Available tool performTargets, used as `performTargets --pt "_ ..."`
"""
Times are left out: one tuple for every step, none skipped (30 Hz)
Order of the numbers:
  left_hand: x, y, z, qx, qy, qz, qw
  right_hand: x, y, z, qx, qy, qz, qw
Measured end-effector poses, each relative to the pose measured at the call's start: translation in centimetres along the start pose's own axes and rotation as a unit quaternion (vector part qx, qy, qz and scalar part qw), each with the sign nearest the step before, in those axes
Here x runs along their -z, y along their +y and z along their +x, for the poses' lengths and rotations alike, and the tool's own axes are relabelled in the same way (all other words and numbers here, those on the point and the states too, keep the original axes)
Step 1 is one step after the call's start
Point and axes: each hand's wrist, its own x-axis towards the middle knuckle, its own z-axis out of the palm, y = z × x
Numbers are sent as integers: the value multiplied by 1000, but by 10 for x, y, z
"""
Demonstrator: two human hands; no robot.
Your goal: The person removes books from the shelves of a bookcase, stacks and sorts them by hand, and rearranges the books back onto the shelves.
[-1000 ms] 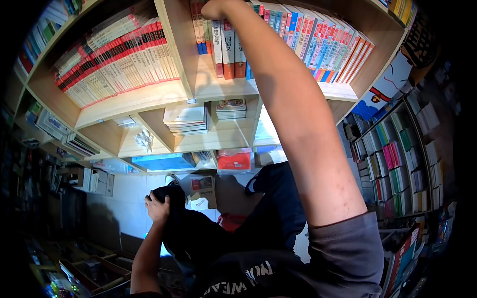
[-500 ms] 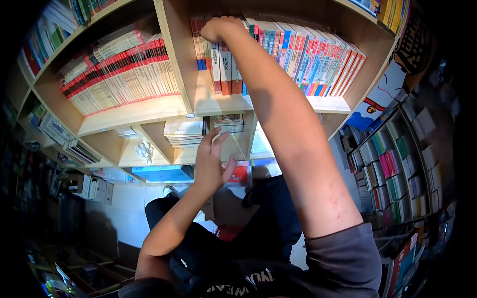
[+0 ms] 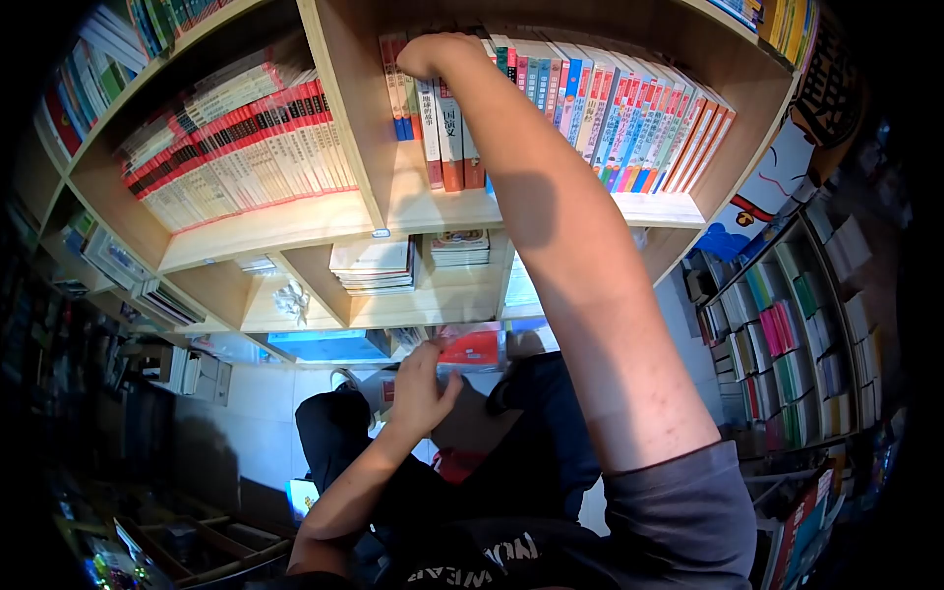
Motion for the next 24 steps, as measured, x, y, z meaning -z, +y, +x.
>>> performTargets --pt "-3 -2 -5 0 0 0 1000 1 0 0 0 0 0 1000" --pt "-6 -3 -9 9 -19 -2 1000 2 0 1 -4 -13 8 1000" --pt "-8 -4 -14 17 -38 -3 999 2 1 3 -8 -27 15 999" --pt "-10 -4 -19 16 -37 -4 999 0 1 4 -9 -26 15 1000" --pt "-13 -3 -25 24 -62 -30 997 -2 1 5 -2 -14 7 1000" --pt "-15 -4 -31 31 -88 -57 994 -4 3 7 4 -1 -1 1000" --pt "-21 -9 -42 29 -89 -57 994 -4 3 7 2 1 -2 1000" --pt "-31 -20 -57 60 -114 -53 990 -4 2 8 3 4 -3 1000" --pt "-41 -31 -73 93 -139 -48 985 -4 3 7 4 5 -3 1000" --pt "-47 -39 -87 91 -140 -49 985 -2 4 5 2 6 -3 1000" --pt "-52 -48 -103 158 -153 -56 974 3 4 1 8 -6 2 1000" --pt "-57 -59 -119 225 -166 -63 958 5 4 -2 11 -14 4 1000" --pt "-61 -71 -138 225 -169 -63 958 7 4 -5 13 -21 7 1000" --pt "-65 -86 -157 277 -168 -67 944 8 1 -8 6 -22 6 1000" --pt "-71 -103 -177 327 -167 -71 927 9 -2 -10 -2 -23 5 1000" --pt "-81 -126 -198 337 -182 -52 922 10 -5 -12 -10 -24 5 1000" --pt "-81 -125 -195 335 -185 -52 922 11 -6 -13 -18 -23 4 1000" --pt "-81 -124 -189 342 -164 -62 923 11 -6 -13 -25 -23 3 999" --pt "-81 -121 -183 349 -143 -72 923 10 -5 -13 -28 -22 2 999" --pt "-82 -123 -178 350 -129 -124 919 8 -5 -14 -18 -9 -8 1000" --pt "-83 -122 -173 349 -130 -124 920 7 -4 -16 -8 5 -18 1000" --pt "-83 -121 -169 354 -126 -134 917 6 -4 -17 -9 6 -18 1000" --pt "-83 -119 -166 357 -122 -145 915 5 -4 -18 -4 16 -15 1000" --pt "-82 -117 -165 354 -123 -144 916 4 -3 -18 1 27 -13 1000"
